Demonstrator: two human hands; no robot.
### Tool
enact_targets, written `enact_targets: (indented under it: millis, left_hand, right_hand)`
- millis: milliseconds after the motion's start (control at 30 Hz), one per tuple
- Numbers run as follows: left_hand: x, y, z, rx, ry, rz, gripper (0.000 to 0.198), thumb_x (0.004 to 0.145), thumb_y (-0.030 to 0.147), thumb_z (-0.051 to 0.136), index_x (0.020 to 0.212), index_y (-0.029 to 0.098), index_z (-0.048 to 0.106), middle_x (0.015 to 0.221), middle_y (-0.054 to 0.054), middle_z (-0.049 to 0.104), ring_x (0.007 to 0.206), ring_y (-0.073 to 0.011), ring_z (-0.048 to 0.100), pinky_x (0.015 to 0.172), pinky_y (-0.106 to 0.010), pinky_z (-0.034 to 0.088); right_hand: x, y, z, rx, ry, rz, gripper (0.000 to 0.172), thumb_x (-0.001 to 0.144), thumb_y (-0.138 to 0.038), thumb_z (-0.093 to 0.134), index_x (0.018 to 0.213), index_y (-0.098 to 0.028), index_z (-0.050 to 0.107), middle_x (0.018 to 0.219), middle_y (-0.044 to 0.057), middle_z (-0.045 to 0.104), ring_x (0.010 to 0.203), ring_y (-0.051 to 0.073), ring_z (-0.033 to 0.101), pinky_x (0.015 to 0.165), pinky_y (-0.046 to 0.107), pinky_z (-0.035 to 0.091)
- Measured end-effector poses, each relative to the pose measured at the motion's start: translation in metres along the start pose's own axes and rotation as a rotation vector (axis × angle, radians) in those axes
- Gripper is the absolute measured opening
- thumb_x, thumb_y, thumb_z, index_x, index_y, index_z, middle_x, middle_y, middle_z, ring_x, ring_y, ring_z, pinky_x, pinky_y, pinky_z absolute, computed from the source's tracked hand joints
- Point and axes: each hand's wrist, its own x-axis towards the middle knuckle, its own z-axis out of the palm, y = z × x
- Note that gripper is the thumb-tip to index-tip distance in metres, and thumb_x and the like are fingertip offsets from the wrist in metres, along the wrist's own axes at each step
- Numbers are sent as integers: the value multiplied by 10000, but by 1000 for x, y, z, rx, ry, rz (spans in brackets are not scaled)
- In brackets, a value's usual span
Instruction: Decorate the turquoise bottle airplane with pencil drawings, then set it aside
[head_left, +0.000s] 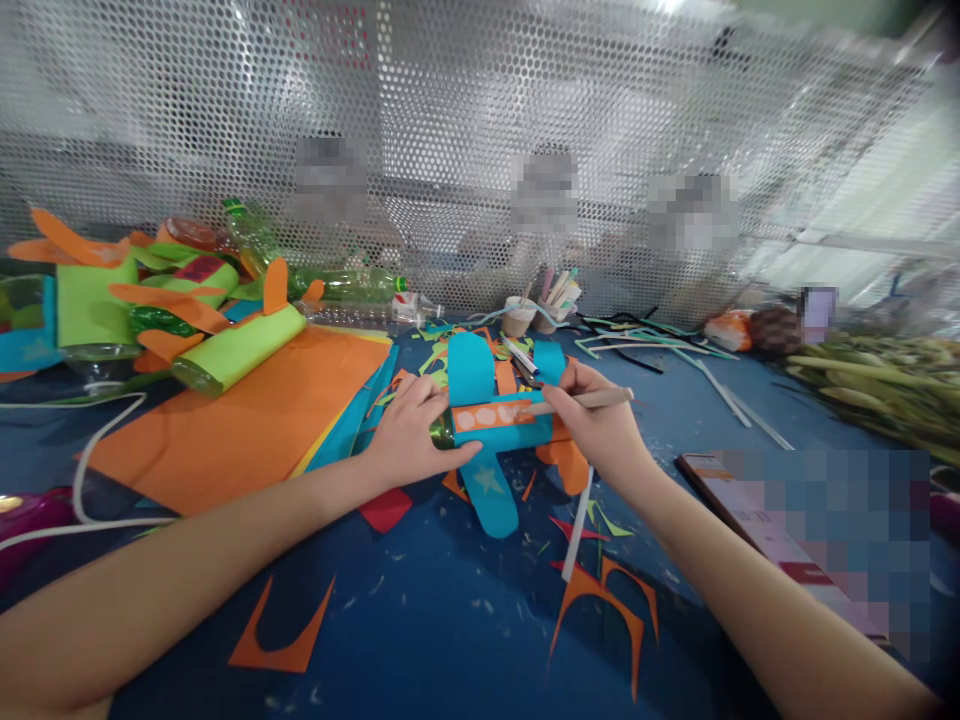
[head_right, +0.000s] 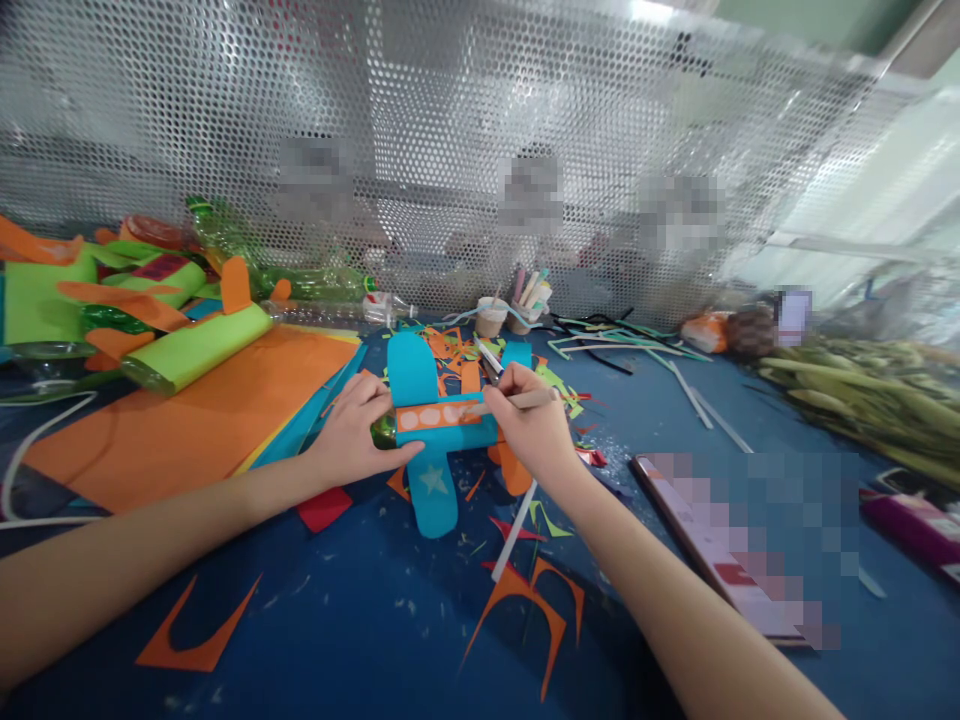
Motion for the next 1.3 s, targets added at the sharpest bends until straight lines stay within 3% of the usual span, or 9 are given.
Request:
enact_targets:
  millis: [1300]
  left_hand:
    - [0,0,1,-19,1,-4,426,737,594,601,778,178,523,841,-53,448,853,-233,446,796,-413,454]
  right_hand:
    - [1,0,-1,-38,7,-34,233,748,-267,545,590,-220,381,543,-53,349,520,111,308,496,263,249]
